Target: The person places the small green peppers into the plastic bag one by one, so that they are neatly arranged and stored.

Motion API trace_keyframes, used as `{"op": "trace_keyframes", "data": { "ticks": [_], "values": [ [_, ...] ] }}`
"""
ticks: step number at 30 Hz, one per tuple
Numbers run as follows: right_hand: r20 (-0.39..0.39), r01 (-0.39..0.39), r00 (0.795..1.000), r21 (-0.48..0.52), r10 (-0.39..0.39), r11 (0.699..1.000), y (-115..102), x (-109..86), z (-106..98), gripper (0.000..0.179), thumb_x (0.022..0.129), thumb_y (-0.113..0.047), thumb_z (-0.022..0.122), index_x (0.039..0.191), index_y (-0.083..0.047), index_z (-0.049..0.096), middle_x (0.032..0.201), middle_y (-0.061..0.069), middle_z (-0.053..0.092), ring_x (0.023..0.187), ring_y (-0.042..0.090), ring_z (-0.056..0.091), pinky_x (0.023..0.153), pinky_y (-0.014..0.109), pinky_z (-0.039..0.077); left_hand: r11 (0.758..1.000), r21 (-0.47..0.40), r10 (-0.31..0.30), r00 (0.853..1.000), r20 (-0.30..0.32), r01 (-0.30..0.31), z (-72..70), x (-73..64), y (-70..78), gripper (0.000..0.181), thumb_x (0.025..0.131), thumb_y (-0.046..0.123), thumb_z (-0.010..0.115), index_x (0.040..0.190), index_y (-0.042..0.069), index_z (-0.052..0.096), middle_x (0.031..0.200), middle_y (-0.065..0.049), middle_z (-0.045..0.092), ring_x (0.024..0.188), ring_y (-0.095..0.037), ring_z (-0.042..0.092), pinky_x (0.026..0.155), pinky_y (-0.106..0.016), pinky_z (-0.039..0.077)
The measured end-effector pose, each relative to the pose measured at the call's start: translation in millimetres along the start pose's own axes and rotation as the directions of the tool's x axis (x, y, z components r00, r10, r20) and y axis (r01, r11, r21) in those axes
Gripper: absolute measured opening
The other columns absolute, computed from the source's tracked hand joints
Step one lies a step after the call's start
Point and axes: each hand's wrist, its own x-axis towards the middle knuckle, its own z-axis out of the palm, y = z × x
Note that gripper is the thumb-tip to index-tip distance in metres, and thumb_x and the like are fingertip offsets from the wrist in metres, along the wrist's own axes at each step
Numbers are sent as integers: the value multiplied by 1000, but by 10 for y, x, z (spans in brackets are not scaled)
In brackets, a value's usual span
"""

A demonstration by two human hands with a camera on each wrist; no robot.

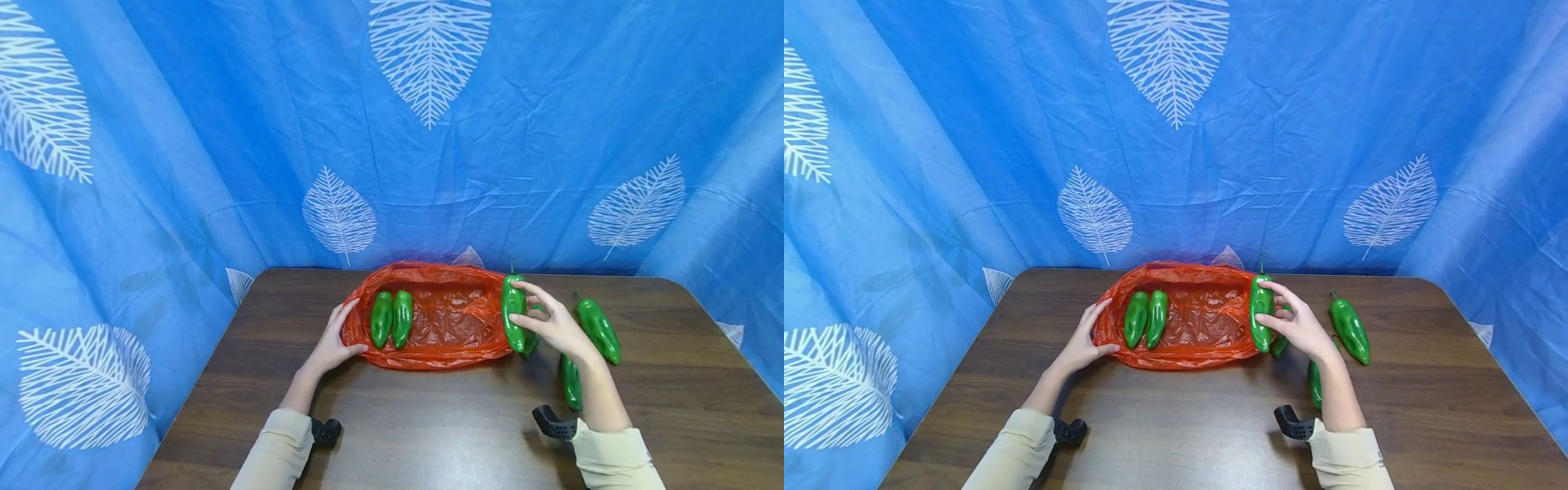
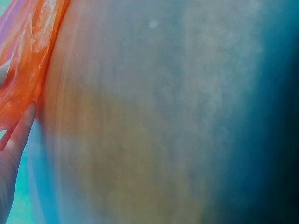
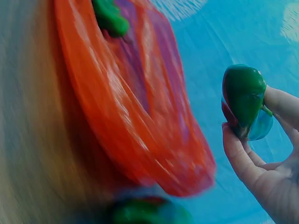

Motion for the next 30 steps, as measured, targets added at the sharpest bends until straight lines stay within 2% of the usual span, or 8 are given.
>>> {"op": "trace_keyframes", "data": {
  "ticks": [5,11,16,20,24,27,30],
  "values": [
    [62,16,998,71,-21,997,11,123,199,61,87,-16,61,141,-13,33,129,23,35,107,41,48,73,34,51,1000,0,-9,1000,8,9,-2,0,1,90,66,12,81,141,13,33,141,-19,24,130,-38,25,102,-56,25],
    [104,28,994,61,-34,998,-31,227,422,58,86,-18,63,139,-15,37,132,18,38,115,37,41,80,35,48,1000,-2,-17,1000,14,17,-4,-6,-5,89,67,12,81,142,15,32,141,-20,23,130,-38,24,102,-56,25],
    [143,10,989,97,-24,995,0,314,585,58,85,-20,65,137,-17,39,127,18,42,112,37,46,81,37,48,1000,-4,-18,1000,10,18,-6,-10,8,90,65,10,81,142,14,33,141,-19,24,130,-38,25,102,-56,26],
    [169,21,985,102,-38,995,4,377,693,56,86,-17,64,136,-15,41,128,19,44,112,37,46,84,40,47,1000,-3,-12,1000,6,12,-5,-10,7,90,65,11,81,141,14,33,141,-19,25,130,-38,25,102,-55,27],
    [189,30,981,118,-52,993,28,445,802,56,86,-9,63,136,-10,40,132,18,41,115,38,40,87,44,44,1000,-5,-10,1000,10,10,-3,-11,-6,90,65,11,81,142,14,33,141,-20,25,129,-38,26,101,-55,27],
    [206,15,978,125,-41,992,49,487,884,56,85,-8,63,136,-10,41,133,17,41,115,38,41,87,43,44,1000,-13,20,1000,2,-20,2,-16,-19,89,66,13,81,141,14,33,140,-21,25,128,-40,27,99,-58,28],
    [216,-1,976,104,-21,995,64,512,957,56,84,-13,65,136,-15,43,131,15,44,112,34,45,85,37,46,997,-16,77,997,-18,-78,11,-26,-35,87,67,18,80,141,15,34,138,-22,27,125,-43,29,96,-61,29]
  ]
}}
